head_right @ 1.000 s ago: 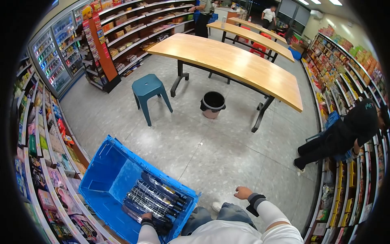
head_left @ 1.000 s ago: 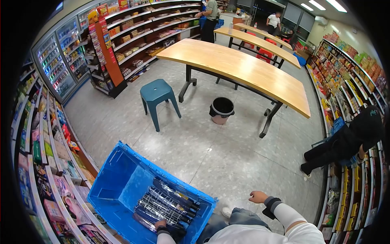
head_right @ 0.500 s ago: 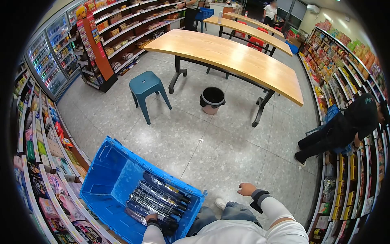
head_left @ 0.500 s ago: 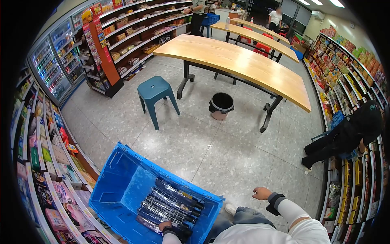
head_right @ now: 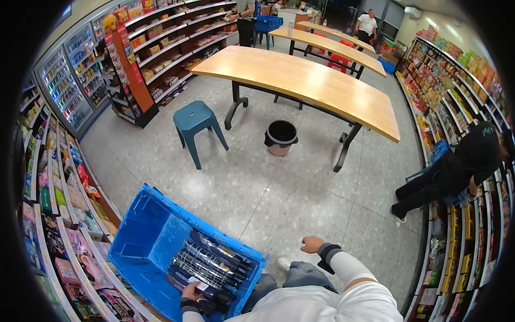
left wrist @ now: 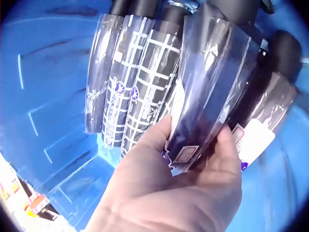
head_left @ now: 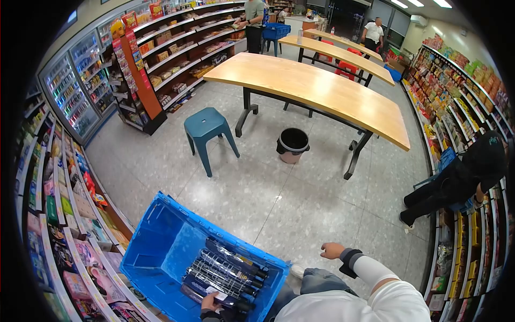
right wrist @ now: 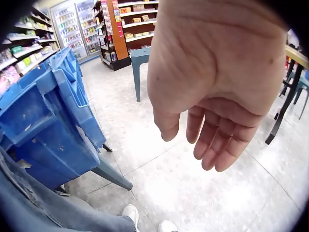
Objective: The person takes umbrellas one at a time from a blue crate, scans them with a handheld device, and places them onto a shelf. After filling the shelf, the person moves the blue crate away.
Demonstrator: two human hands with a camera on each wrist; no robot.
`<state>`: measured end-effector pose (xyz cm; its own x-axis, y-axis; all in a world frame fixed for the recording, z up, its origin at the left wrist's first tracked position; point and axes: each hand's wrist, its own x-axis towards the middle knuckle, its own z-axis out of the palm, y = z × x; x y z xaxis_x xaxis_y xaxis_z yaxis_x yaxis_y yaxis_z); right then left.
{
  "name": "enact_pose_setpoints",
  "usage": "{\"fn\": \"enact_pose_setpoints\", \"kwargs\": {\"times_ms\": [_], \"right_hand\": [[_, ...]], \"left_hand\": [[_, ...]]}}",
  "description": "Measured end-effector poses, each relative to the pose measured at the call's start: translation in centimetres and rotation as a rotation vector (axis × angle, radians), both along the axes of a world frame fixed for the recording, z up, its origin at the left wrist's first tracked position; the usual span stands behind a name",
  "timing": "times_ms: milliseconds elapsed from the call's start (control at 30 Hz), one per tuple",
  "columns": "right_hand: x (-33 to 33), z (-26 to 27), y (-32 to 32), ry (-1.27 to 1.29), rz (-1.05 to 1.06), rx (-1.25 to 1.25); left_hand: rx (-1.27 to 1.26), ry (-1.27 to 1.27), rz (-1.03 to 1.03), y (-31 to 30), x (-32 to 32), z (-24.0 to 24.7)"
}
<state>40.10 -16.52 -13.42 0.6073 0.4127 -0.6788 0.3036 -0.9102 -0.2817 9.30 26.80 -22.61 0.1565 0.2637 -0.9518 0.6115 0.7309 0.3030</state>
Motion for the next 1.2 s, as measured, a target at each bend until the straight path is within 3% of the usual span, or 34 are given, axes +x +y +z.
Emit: {"fn": "enact_pose_setpoints", "kwargs": {"times_ms": [33,133,233,267,300,333,367,400,567,633,733,933,1067,1200], "right_hand": [[0.4,0.0,0.3,0.005,0.006,0.018],[1.2,-0.1,0.7,-0.017,0.046,0.077],[3.5,0.3,1.7,-0.062,0.056,0.206],[4.5,0.6,2.1,-0.116,0.076,0.256],[5.6,1.0,2.7,-0.163,0.095,0.312],[6.8,1.2,3.2,-0.176,0.072,0.374],[7.8,1.3,3.8,-0.187,0.032,0.435],[8.2,3.2,5.1,-0.202,0.052,0.465],[10.0,9.5,11.5,-0.272,0.166,0.737],[7.8,13.4,14.9,-0.200,0.171,0.925],[4.4,17.0,18.0,-0.013,0.267,0.978],[-3.5,18.0,20.7,0.446,0.675,0.956],[-5.3,17.5,20.7,0.484,0.824,0.838],[-5.0,17.7,19.9,0.512,0.800,0.775]], "left_hand": [[0.005,0.000,0.005,0.2,-0.1,0.8],[-0.061,-0.324,0.220,0.1,-1.2,4.0],[-0.045,-0.541,0.312,-1.0,-0.6,11.5],[0.510,-0.715,-0.276,-1.1,-2.5,9.9],[0.550,-0.693,-0.314,-1.2,-2.5,10.6],[0.250,-0.744,0.007,-1.4,-1.9,11.2],[0.201,-0.672,0.098,-1.5,-1.6,12.1],[0.122,-0.629,0.329,-3.0,0.5,16.4],[0.384,-0.672,0.317,-5.9,1.7,20.4],[0.427,-0.702,0.347,-7.0,2.5,21.6],[0.501,-0.720,0.407,-8.8,3.3,23.2],[0.549,-0.749,0.552,-11.7,5.0,23.8],[0.597,-0.765,0.563,-13.1,5.9,24.4],[0.598,-0.791,0.556,-14.2,6.5,25.7]]}}
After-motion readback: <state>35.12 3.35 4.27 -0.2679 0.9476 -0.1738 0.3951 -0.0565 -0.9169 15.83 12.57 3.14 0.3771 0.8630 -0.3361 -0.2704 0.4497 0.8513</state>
